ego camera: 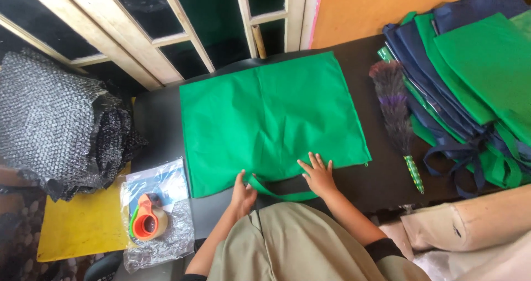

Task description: The person dusts a green tote bag with a feather duster, places a bubble-wrapped item inside, adds a small blue card, and folds the bag closed. The person dusts the exterior again before setting the duster aside.

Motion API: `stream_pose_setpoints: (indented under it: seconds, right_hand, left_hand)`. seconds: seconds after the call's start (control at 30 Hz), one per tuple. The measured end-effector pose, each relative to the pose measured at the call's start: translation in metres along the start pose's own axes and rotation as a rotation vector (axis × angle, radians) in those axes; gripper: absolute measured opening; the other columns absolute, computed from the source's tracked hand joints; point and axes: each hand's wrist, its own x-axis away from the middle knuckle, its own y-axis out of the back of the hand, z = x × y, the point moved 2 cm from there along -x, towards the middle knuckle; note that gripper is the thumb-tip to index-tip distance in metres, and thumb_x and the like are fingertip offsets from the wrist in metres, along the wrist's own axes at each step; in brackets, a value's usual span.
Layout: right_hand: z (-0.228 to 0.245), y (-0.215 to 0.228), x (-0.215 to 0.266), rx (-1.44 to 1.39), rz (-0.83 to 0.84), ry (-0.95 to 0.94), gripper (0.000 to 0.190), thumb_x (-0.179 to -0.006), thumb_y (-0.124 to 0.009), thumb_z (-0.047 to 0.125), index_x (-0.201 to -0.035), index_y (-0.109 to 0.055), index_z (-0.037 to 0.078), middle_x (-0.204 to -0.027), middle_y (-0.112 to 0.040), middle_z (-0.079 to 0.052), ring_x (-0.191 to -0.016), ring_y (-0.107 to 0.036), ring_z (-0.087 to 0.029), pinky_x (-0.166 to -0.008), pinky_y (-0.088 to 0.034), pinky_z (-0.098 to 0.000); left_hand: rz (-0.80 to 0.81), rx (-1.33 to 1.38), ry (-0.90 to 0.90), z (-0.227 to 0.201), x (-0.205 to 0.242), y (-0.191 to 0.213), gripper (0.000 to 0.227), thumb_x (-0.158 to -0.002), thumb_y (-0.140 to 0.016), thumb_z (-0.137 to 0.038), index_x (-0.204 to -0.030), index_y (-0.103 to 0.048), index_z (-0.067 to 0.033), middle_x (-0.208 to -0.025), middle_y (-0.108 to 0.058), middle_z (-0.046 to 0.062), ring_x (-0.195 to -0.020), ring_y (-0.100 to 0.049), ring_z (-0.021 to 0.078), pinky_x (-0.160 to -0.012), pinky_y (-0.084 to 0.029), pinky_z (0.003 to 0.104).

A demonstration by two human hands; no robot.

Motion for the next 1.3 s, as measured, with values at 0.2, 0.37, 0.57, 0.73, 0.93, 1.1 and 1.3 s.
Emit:
stream_pose_setpoints:
  seconds: [0.2,0.37,0.57,0.73,0.93,1.1,1.3]
  right_hand:
    - [0.003,0.000,0.010,-0.080,-0.104,0.005,0.053,-0.103,-0.057,0.032,-0.153,-0.045,0.041,-0.170,-0.026,-0.010,-0.156,-0.024,-0.036,-0.117,-0.015,-0.0762]
    - [-0.003,-0.003,0.004,-0.083,-0.074,-0.015,0.059,-0.097,-0.065,0.042,-0.153,-0.045,0.043,-0.171,-0.025,-0.009,-0.157,-0.023,-0.036,-0.117,-0.014,-0.0778]
    - [-0.010,-0.011,-0.010,-0.128,-0.081,-0.064,0.050,-0.096,-0.067,0.038,-0.144,-0.055,0.043,-0.169,-0.032,-0.004,-0.155,-0.030,-0.035,-0.116,-0.019,-0.0786]
    - [-0.035,-0.020,-0.024,-0.609,-0.252,-0.202,0.037,-0.106,-0.054,0.031,-0.140,-0.062,0.041,-0.148,-0.059,0.008,-0.148,-0.042,-0.026,-0.119,-0.012,-0.0752]
    - [-0.012,0.042,-0.003,-0.487,-0.582,-0.097,0.041,-0.098,-0.065,0.020,-0.133,-0.068,0.041,-0.130,-0.071,0.003,-0.128,-0.062,-0.026,-0.109,-0.037,-0.0654]
    - [0.001,0.040,0.017,-0.082,0.105,-0.047,0.066,-0.091,-0.061,0.067,-0.151,-0.050,0.042,-0.166,-0.038,-0.007,-0.155,-0.029,-0.036,-0.114,-0.015,-0.0805]
    - [-0.072,0.056,0.005,-0.696,-0.129,-0.003,0.062,-0.092,-0.072,0.036,-0.146,-0.058,0.008,-0.152,-0.051,-0.025,-0.145,-0.041,-0.044,-0.122,-0.028,-0.0636]
  left_hand:
    - [0.181,-0.324,0.011,-0.012,0.007,-0.008,0.043,-0.085,-0.087,-0.034,-0.106,-0.057,-0.0102,-0.082,-0.051,0.002,-0.066,-0.055,0.0115,-0.058,-0.050,0.019]
    - [0.435,-1.434,-0.526,-0.028,0.088,-0.065,0.114,-0.068,-0.098,-0.047,-0.158,-0.039,-0.0082,-0.150,-0.052,0.024,-0.140,-0.049,0.0385,-0.115,-0.042,0.048]
    - [0.582,-2.002,-0.667,-0.029,0.117,-0.116,0.090,-0.086,-0.073,-0.059,-0.155,-0.041,-0.0105,-0.142,-0.058,0.024,-0.135,-0.054,0.0373,-0.115,-0.044,0.050]
    - [0.617,-1.858,-0.478,-0.004,0.033,-0.072,0.055,-0.105,-0.045,-0.057,-0.117,-0.070,-0.0091,-0.111,-0.074,0.020,-0.120,-0.064,0.0350,-0.104,-0.050,0.052]
    - [0.515,-0.266,0.507,-0.020,0.071,-0.038,0.018,-0.105,-0.063,-0.022,-0.115,-0.062,-0.0073,-0.092,-0.061,0.001,-0.070,-0.063,0.0081,-0.070,-0.053,0.023]
    - [0.338,-0.591,0.339,0.000,0.029,0.063,0.019,-0.102,-0.064,-0.025,-0.119,-0.063,-0.0155,-0.112,-0.073,0.008,-0.097,-0.074,0.0242,-0.086,-0.062,0.051]
    - [0.045,-0.648,0.083,-0.009,0.075,0.073,0.046,-0.099,-0.071,-0.033,-0.131,-0.049,-0.0085,-0.121,-0.062,0.021,-0.100,-0.069,0.0353,-0.081,-0.059,0.057]
